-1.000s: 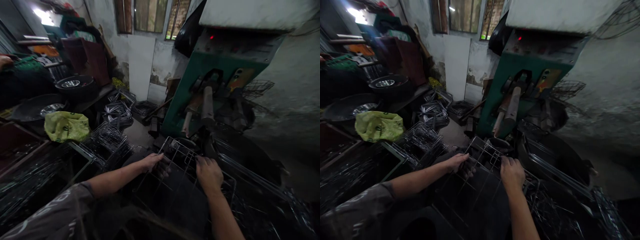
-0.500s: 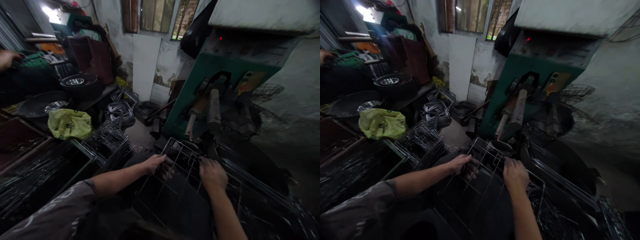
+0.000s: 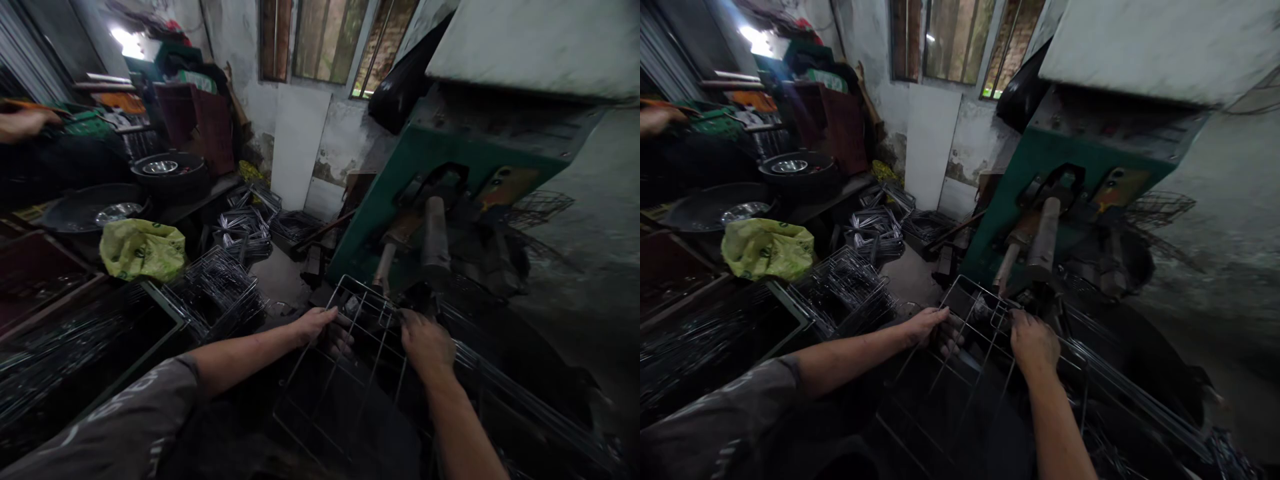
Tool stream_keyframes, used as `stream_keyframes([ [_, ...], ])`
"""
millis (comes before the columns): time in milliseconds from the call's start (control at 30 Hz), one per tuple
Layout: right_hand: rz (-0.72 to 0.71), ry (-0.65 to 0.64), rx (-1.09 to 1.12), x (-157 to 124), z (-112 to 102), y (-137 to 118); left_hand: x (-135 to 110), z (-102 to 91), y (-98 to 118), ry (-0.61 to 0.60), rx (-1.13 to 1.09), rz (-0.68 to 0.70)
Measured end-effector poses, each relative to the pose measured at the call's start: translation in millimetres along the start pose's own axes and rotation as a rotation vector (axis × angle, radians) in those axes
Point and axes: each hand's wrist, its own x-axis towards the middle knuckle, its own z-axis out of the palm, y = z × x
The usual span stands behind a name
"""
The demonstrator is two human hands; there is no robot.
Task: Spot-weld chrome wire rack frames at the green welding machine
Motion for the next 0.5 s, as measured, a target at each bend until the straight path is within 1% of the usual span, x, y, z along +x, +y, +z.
stream_keyframes([
  [167, -0.067, 0.052, -0.015, 3.5, 5.8, 4.3, 2.5, 1.0, 1.8, -0.011, -0.015, 0.004],
  [333, -0.065, 0.059, -0.011, 2.7, 7.1, 4.9, 2.6, 1.6, 0.5, -0.022, -0.010, 0.010],
  [500, -0.047, 0.027, -0.042, 2.9, 7.4, 4.6, 4.3, 1.6, -5.2, -0.018, -0.033, 0.004],
])
